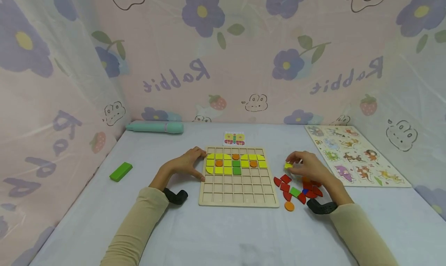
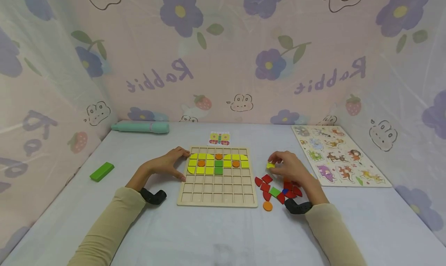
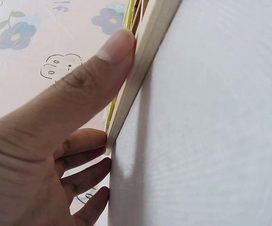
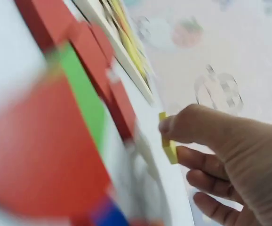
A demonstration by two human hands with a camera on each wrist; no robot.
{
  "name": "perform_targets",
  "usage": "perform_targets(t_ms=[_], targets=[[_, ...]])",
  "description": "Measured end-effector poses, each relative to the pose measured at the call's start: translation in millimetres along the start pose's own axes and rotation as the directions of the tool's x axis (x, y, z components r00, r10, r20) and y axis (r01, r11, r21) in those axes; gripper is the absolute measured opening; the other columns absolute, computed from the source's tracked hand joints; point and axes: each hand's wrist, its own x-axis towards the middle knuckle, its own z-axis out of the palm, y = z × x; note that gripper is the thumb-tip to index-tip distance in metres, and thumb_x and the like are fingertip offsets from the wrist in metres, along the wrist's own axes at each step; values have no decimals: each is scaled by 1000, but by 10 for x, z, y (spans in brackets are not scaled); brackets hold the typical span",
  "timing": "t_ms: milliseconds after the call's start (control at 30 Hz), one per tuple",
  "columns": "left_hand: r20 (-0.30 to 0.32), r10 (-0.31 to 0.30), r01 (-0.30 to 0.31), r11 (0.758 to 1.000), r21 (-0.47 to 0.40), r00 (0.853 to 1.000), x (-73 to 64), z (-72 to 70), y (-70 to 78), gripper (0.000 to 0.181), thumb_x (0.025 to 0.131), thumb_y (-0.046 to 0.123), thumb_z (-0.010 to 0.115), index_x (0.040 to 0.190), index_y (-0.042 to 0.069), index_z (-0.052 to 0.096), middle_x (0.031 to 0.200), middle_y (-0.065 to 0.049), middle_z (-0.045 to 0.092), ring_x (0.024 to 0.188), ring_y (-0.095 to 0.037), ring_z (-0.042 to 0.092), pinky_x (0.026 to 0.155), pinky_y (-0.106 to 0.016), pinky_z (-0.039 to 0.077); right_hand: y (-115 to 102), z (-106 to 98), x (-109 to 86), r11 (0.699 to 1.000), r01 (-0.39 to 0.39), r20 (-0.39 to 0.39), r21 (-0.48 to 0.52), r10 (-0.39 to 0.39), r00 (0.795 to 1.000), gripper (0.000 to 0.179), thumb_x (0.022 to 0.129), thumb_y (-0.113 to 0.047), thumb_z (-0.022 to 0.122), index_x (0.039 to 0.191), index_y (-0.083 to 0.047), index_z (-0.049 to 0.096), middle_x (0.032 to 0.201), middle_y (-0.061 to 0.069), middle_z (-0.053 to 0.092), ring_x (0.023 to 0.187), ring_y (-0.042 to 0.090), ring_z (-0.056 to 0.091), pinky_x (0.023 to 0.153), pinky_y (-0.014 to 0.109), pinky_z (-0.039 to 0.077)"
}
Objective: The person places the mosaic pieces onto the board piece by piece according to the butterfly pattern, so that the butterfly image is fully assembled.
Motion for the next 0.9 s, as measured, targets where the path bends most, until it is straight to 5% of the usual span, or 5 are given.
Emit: perform_targets(t_ms=[300, 533, 900], targets=[[2, -1, 1, 1000, 1, 1000, -23, 1, 11, 88, 66, 39, 83, 133, 1, 43, 134, -12, 40, 129, -28, 33, 111, -45, 25, -550, 427, 309, 954, 297, 13, 35, -298, 955, 17, 76, -22, 78, 89, -16, 68, 88, -8, 65, 84, 14, 53, 75, 35, 47], [4, -2, 2, 1000, 6, 1000, -19, 1, 33, 88, 67, 39, 83, 134, 0, 42, 134, -12, 40, 129, -29, 33, 111, -45, 25, -749, 617, 476, 932, 360, 20, 38, -361, 933, 15, 76, -25, 78, 85, -16, 71, 82, -10, 66, 80, 10, 52, 75, 31, 44], [5, -11, 12, 1000, -8, 1000, -26, -14, 30, 88, 66, 38, 83, 134, 0, 42, 134, -12, 40, 130, -29, 32, 111, -45, 25, -764, 716, 530, 916, 399, 40, 45, -401, 915, 7, 78, -20, 76, 84, -18, 72, 87, -10, 66, 86, 11, 53, 78, 33, 42]])
